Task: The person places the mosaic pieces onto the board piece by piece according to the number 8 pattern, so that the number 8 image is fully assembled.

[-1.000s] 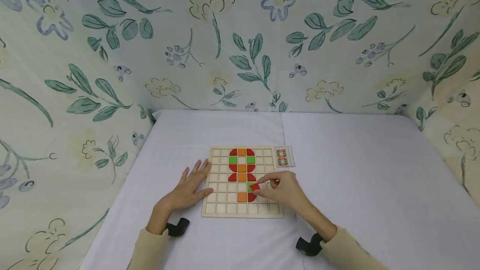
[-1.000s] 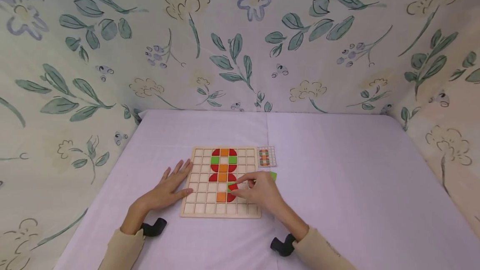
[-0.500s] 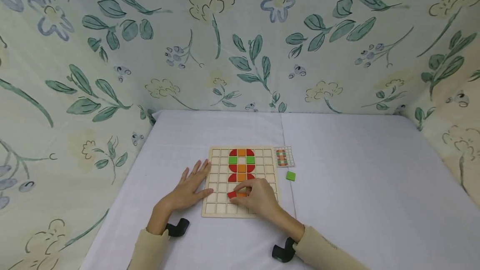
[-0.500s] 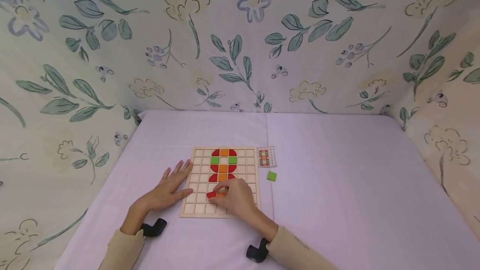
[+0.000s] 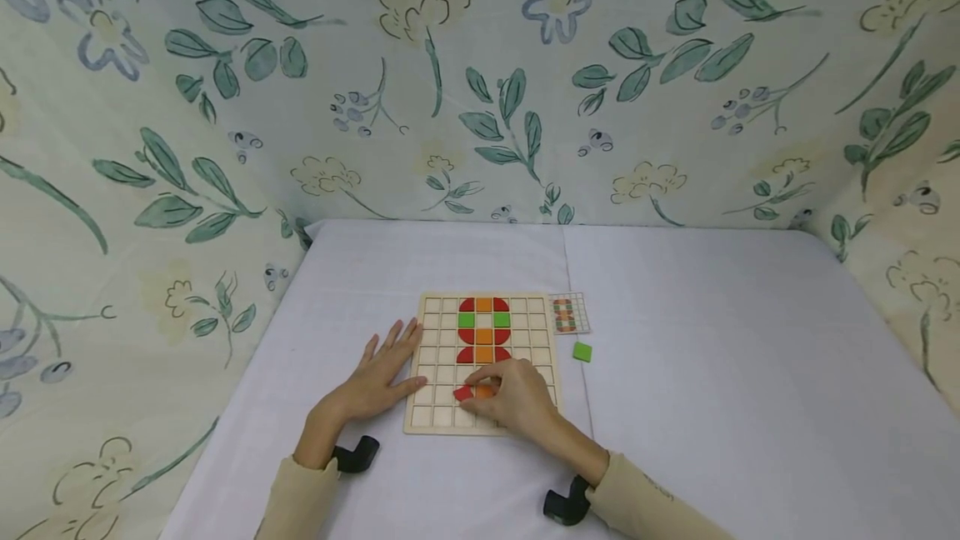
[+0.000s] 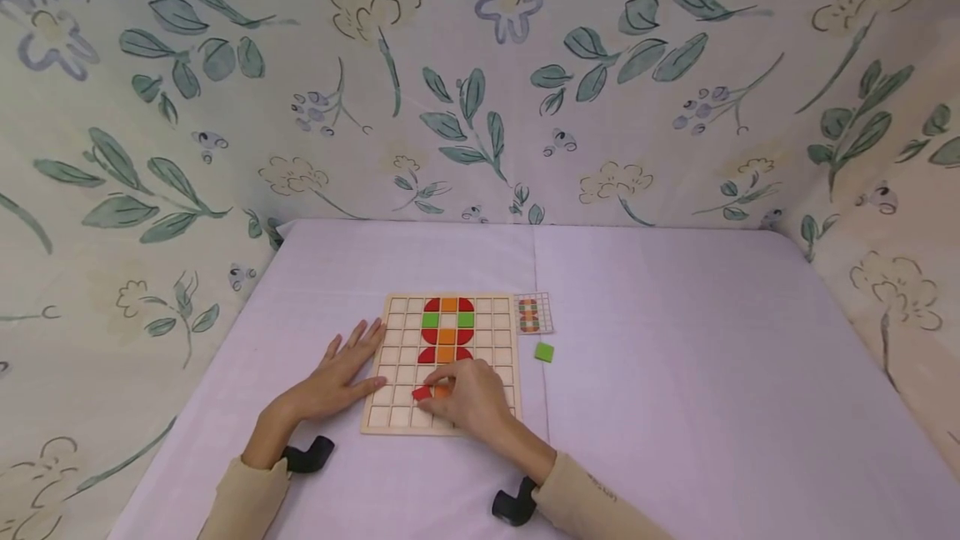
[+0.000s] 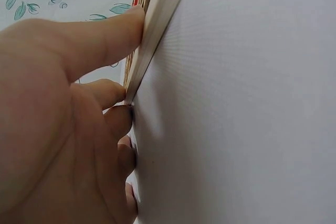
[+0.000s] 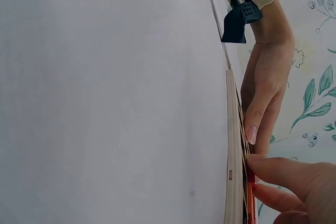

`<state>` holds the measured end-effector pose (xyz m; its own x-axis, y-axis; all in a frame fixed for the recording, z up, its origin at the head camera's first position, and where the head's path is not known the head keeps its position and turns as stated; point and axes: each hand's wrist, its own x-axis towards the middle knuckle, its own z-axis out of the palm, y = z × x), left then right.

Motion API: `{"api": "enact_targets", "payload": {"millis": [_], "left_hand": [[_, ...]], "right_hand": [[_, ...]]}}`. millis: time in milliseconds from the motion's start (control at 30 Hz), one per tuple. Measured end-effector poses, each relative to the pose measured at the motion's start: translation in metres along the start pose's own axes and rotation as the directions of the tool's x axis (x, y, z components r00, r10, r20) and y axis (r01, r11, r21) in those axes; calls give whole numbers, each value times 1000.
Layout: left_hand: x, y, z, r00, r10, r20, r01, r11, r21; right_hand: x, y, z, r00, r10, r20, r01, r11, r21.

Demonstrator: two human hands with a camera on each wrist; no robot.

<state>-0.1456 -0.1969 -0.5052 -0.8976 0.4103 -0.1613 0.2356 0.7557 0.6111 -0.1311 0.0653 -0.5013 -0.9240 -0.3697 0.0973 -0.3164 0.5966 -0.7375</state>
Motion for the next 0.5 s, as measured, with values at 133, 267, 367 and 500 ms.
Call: {"api": "enact_targets", "payload": {"millis": [133,267,367,500], "left_hand": [[1,-1,0,1000,-8,8,8,1000,6],[0,-1,0,1000,-2,2,2,1000,-8],[0,-1,0,1000,3,0,-3,1000,-8],[-1,-1,0,1000,14,-9,-14,1000,-7]], "right_hand": [[-1,0,0,1000,-4,-24,4,1000,-11],[-1,1,0,999,-9,-41,8,1000,-14],[-1,2,1,999,1,-34,-1,1000,-12],[-2,3,1,1000,-5,-30,4,999,-34]]}}
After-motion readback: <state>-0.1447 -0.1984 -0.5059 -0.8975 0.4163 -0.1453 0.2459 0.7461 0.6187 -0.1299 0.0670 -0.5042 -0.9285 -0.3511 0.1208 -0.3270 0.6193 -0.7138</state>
